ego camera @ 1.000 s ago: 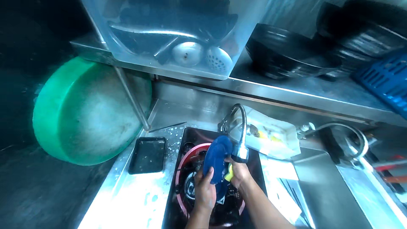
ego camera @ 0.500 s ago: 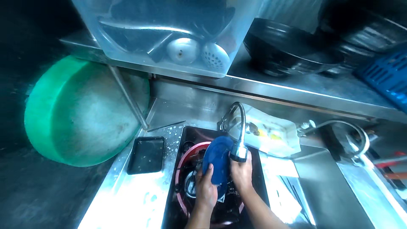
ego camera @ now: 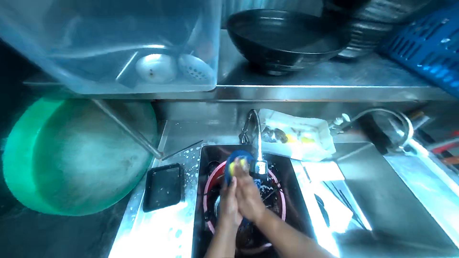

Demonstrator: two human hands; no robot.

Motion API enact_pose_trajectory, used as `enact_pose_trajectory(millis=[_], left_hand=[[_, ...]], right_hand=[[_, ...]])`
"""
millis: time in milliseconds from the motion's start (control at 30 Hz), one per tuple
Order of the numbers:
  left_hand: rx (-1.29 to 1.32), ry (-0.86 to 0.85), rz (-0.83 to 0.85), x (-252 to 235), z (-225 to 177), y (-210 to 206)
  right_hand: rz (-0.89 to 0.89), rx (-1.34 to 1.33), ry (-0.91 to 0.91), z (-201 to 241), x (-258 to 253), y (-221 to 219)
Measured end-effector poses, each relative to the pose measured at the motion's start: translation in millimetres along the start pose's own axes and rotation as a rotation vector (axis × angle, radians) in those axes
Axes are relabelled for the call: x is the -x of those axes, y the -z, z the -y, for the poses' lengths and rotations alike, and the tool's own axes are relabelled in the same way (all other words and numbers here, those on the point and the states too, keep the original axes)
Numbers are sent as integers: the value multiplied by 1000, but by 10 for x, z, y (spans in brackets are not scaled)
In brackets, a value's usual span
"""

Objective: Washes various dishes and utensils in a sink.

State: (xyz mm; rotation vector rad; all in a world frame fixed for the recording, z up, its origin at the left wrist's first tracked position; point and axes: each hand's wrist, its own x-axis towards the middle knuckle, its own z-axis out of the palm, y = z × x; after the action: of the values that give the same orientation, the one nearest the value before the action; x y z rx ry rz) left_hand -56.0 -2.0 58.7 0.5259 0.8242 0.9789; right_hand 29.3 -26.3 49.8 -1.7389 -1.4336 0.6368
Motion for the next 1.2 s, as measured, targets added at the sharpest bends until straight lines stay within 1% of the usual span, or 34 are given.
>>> enact_pose_trajectory(millis=[33, 67, 100, 133, 167, 233, 267, 300, 333, 367, 400, 467, 533, 567, 633, 700, 767, 833, 867, 900, 933, 1000, 1033, 1067, 1100, 1133, 1167, 1200], left_hand=[[-49, 21, 1, -43, -83, 8], [-96, 31, -17, -84, -138, -2], [-148, 12, -21, -110, -145, 12], [-210, -40, -52, -107, -117, 28], [-263, -103, -66, -79, -89, 53], [-257, -198, -91, -60, -81, 45], [-209, -213, -113, -83, -96, 24], [-145, -207, -143, -122, -107, -2], [-71, -190, -160, -172, -97, -14], [-9, -165, -157, -221, -53, -16], [35, -136, -154, -242, 22, -19], [69, -100, -165, -227, 176, -59], [73, -87, -156, -235, 273, -83], [71, -86, -150, -243, 309, -80], [38, -91, -165, -230, 357, -70], [18, -81, -174, -210, 371, -38], [44, -65, -143, -197, 382, 32], [58, -47, -116, -209, 386, 101], [-15, -67, -146, -220, 374, 98], [-189, -133, -202, -246, 359, 74], [-464, -256, -240, -289, 356, 70], [-1147, -527, -237, -377, 334, 99], [-1427, -663, -257, -410, 345, 75], [-1617, -771, -259, -430, 377, 25], [-1735, -827, -247, -429, 422, -52], [-1800, -829, -201, -402, 469, -129], [-1814, -798, -105, -346, 509, -187], [-1770, -787, 29, -286, 555, -215]], right_hand=[[67, -50, 115, 7, 42, -45], [103, -47, 179, -8, 12, -55], [96, 5, 170, -31, -57, -36], [46, 90, 86, -62, -136, -2], [-58, 150, -31, -131, -218, 22], [-274, 154, -221, -309, -384, 139], [-284, 162, -290, -376, -416, 223], [-226, 126, -367, -415, -394, 295], [-181, 56, -446, -438, -344, 333], [-182, -61, -524, -454, -287, 343], [-224, -205, -603, -461, -215, 328], [-368, -484, -720, -459, -83, 253], [-425, -672, -817, -427, 9, 201], [-412, -742, -895, -400, 45, 189], [-346, -877, -1109, -320, 80, 198], [-281, -933, -1248, -289, 82, 207], [-222, -948, -1270, -317, 91, 234], [-231, -974, -1170, -383, 99, 295], [-253, -1011, -1088, -428, 103, 342], [-278, -1046, -1005, -473, 97, 391], [-300, -1065, -928, -497, 95, 442], [-294, -1026, -811, -487, 145, 519], [-279, -1000, -773, -461, 187, 534], [-283, -993, -750, -427, 226, 541], [-301, -1000, -737, -403, 257, 551], [-331, -1014, -734, -395, 289, 563], [-358, -1034, -733, -405, 329, 574], [-376, -1042, -724, -432, 371, 591]])
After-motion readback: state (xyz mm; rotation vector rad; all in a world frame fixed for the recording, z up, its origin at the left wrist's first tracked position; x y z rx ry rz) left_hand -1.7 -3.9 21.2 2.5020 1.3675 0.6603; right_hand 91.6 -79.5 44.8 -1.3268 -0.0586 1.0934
